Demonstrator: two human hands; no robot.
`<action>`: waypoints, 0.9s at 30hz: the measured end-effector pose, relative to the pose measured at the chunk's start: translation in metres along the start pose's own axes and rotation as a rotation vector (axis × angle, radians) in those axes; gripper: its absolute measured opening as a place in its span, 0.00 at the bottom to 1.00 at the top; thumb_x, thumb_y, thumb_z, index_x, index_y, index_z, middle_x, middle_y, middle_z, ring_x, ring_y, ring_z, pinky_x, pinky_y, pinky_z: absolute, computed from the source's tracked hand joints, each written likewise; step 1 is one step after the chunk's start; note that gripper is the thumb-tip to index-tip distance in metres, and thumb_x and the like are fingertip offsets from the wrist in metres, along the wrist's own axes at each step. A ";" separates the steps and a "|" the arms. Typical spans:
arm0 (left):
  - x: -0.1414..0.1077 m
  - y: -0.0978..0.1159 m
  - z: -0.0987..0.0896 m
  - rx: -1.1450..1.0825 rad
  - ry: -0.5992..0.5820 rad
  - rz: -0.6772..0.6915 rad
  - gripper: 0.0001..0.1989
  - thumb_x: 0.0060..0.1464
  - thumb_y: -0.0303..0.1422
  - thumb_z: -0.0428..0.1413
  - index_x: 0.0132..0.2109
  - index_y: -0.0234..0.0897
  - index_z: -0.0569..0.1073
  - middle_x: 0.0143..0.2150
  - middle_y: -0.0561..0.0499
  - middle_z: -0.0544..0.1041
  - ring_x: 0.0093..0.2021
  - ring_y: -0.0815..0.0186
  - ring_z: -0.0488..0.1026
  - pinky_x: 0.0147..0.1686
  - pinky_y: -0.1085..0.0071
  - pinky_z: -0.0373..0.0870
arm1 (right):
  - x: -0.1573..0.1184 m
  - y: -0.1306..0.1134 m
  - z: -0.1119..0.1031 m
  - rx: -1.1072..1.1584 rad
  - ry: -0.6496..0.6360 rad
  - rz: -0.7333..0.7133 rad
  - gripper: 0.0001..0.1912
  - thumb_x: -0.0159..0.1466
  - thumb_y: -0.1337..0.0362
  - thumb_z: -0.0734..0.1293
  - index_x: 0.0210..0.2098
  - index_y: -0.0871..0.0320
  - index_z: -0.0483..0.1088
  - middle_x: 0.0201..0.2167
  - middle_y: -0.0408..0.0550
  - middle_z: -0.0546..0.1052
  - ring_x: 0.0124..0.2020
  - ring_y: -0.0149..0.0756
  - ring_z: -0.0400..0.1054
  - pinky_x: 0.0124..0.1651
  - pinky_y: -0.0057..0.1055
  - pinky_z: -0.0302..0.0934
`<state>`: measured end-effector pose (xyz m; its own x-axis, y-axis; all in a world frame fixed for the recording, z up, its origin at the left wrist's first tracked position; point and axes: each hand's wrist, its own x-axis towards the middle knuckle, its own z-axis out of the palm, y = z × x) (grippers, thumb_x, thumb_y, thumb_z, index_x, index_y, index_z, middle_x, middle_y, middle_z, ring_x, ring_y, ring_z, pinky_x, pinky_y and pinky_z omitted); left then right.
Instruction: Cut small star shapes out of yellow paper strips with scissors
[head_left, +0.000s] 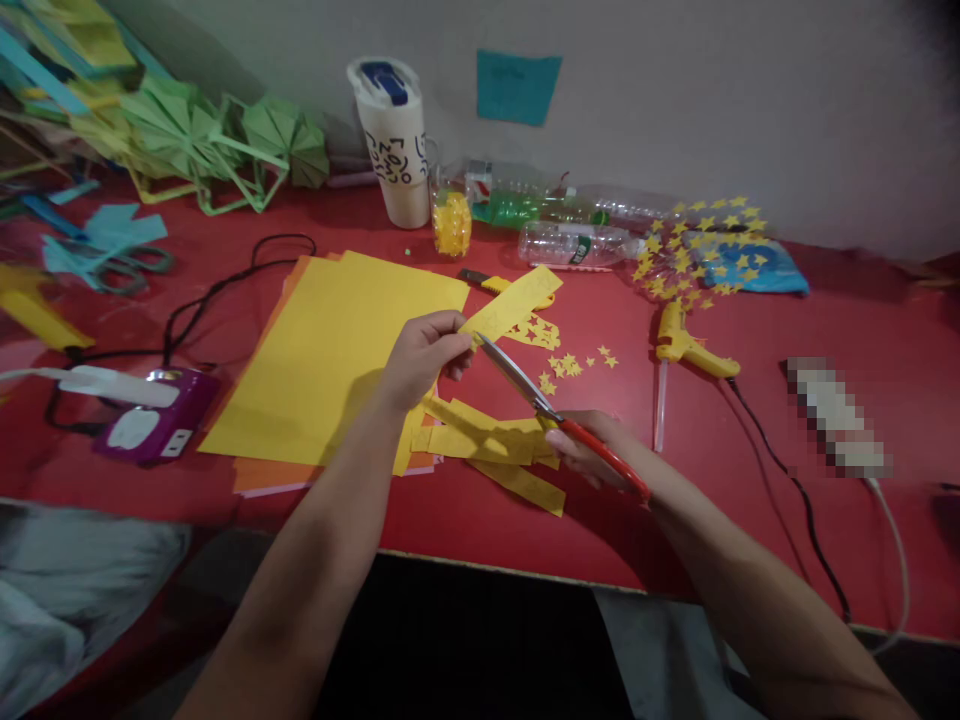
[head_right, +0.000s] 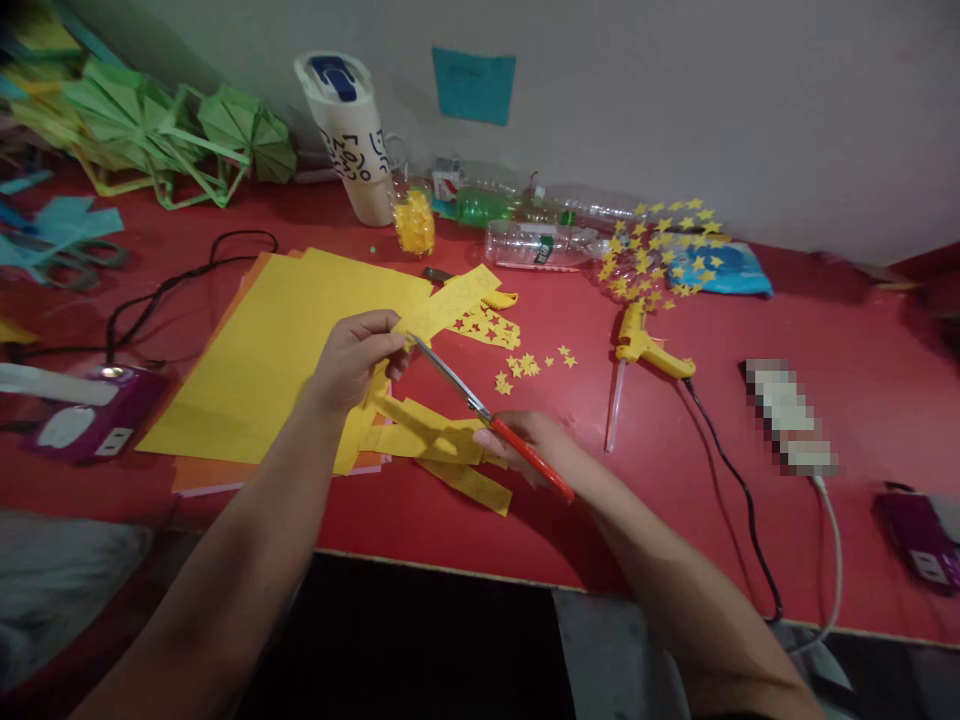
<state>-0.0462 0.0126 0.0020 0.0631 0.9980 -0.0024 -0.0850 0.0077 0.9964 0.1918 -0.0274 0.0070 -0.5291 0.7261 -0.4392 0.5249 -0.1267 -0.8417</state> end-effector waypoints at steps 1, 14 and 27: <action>0.000 0.000 0.000 0.004 0.001 0.000 0.06 0.41 0.32 0.57 0.21 0.37 0.69 0.17 0.55 0.69 0.17 0.75 0.64 0.17 0.76 0.62 | 0.000 0.000 0.000 0.006 -0.002 0.004 0.32 0.56 0.32 0.65 0.22 0.54 0.56 0.14 0.34 0.58 0.12 0.24 0.52 0.16 0.25 0.46; -0.002 0.000 0.010 -0.098 0.046 0.004 0.07 0.43 0.35 0.58 0.24 0.37 0.69 0.21 0.54 0.72 0.18 0.75 0.65 0.19 0.75 0.65 | 0.002 -0.002 0.004 0.028 0.077 -0.004 0.29 0.55 0.34 0.65 0.21 0.53 0.55 0.14 0.35 0.57 0.14 0.25 0.53 0.18 0.26 0.47; -0.001 -0.002 0.007 -0.065 -0.002 -0.035 0.07 0.41 0.34 0.56 0.21 0.38 0.68 0.18 0.55 0.69 0.18 0.74 0.64 0.19 0.75 0.64 | 0.001 0.000 0.001 0.034 0.021 -0.001 0.30 0.56 0.33 0.64 0.22 0.53 0.56 0.14 0.34 0.58 0.12 0.24 0.52 0.18 0.25 0.48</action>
<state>-0.0395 0.0107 0.0008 0.0687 0.9969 -0.0372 -0.1469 0.0469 0.9880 0.1905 -0.0269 0.0067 -0.5157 0.7399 -0.4320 0.5009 -0.1487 -0.8526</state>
